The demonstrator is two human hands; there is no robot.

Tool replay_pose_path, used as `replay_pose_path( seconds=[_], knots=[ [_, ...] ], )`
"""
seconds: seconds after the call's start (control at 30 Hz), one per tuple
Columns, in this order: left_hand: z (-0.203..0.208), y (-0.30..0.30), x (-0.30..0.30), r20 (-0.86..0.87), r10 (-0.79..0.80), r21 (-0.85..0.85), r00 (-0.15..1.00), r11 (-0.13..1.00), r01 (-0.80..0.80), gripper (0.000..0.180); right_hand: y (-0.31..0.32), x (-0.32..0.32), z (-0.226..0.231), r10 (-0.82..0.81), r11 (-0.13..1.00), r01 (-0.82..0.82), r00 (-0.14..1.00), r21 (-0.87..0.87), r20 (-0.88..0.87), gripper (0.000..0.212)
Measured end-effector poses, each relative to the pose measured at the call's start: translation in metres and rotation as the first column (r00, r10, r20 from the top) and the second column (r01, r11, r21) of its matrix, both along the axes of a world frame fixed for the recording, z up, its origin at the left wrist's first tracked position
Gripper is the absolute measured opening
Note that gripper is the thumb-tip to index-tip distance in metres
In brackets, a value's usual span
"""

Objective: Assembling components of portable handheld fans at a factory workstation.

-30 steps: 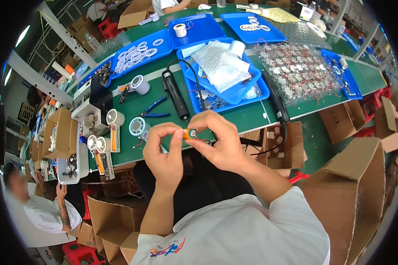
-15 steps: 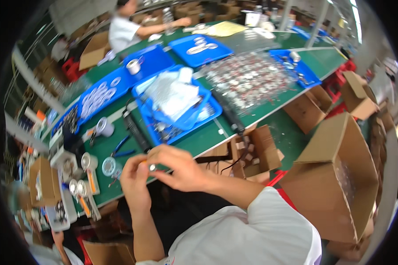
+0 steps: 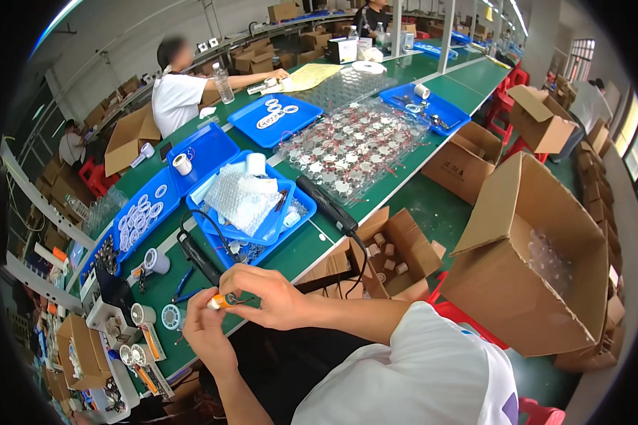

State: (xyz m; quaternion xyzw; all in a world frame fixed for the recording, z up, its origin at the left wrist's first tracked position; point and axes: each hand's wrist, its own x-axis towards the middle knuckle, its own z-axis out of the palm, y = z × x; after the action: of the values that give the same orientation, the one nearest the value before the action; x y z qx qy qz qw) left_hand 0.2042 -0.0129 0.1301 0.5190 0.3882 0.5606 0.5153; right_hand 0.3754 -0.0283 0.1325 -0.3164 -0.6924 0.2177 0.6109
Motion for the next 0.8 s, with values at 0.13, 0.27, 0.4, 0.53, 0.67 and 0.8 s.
replay_pose_path(
  seconds=[0.13,0.27,0.4,0.53,0.67,0.8],
  knots=[
    [0.002,-0.001,0.003,-0.117,-0.03,0.124,0.993,0.991,0.045,0.016,-0.001,0.007,0.012,0.009,1.0,-0.009,1.0,-0.004,-0.01,0.023],
    [0.003,-0.004,0.007,-0.018,-0.015,0.177,1.0,0.984,0.018,0.016,-0.007,0.007,0.019,0.023,1.0,-0.023,0.999,0.01,-0.03,0.022],
    [0.014,-0.012,0.008,-0.038,-0.009,0.131,0.999,0.991,0.013,0.016,-0.016,0.009,0.022,0.014,1.0,-0.015,0.999,-0.013,-0.032,0.023],
    [0.015,-0.014,0.011,-0.091,-0.037,0.145,0.995,0.988,0.05,0.016,-0.018,0.013,0.021,-0.003,1.0,0.003,1.0,-0.01,-0.03,0.023],
    [0.012,-0.01,0.011,-0.112,-0.06,0.177,0.992,0.981,0.079,0.017,-0.016,0.013,0.016,-0.012,1.0,0.012,1.0,-0.001,-0.004,0.023],
    [0.006,-0.009,0.007,-0.047,-0.059,0.19,0.997,0.98,0.066,0.018,-0.018,0.006,0.01,-0.019,1.0,0.019,0.999,-0.002,0.051,0.024]
  ],
)
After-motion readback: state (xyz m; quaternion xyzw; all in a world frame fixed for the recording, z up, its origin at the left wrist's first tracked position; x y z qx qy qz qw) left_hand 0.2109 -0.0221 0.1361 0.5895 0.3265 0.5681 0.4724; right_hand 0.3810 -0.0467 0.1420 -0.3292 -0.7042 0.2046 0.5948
